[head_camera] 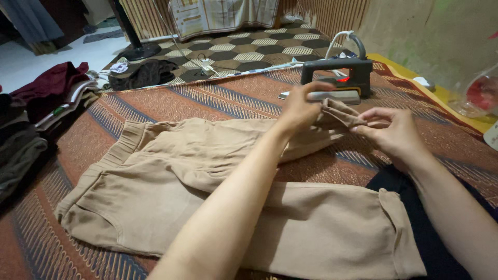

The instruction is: The person irons a white cloth with red trim, then a pair of beige pants, and finally a black shirt on a patterned table. The person folds each item after ironing and places it on a growing stack of folded clothes.

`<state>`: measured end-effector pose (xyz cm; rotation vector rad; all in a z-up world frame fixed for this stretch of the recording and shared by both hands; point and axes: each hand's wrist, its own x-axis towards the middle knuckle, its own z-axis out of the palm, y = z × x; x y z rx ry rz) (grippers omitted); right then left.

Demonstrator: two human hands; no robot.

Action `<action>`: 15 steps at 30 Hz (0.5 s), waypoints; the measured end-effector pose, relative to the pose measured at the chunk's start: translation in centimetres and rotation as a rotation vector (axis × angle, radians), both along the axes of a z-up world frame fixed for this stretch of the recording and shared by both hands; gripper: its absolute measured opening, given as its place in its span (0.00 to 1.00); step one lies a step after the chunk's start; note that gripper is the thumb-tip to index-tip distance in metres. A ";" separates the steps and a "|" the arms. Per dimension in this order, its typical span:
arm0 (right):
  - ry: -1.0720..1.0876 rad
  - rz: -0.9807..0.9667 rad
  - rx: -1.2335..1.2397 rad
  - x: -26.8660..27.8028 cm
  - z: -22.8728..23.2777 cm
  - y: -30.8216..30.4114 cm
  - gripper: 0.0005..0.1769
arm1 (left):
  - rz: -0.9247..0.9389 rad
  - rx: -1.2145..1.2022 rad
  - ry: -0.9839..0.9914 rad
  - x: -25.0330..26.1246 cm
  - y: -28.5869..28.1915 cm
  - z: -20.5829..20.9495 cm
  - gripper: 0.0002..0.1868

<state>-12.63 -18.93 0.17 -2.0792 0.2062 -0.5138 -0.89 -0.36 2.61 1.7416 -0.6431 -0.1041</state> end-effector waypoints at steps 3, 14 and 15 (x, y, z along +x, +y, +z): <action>0.007 0.011 0.068 0.1 -0.2 -0.3 0.12 | -0.125 0.113 -0.549 0.1 0.0 0.9 0.24; -0.011 0.045 -0.004 -0.8 0.5 0.1 0.14 | -0.273 0.544 -0.676 5.5 1.2 2.1 0.23; 0.003 0.053 0.037 -0.7 0.3 0.0 0.14 | -0.285 0.448 -0.763 6.0 1.2 1.8 0.23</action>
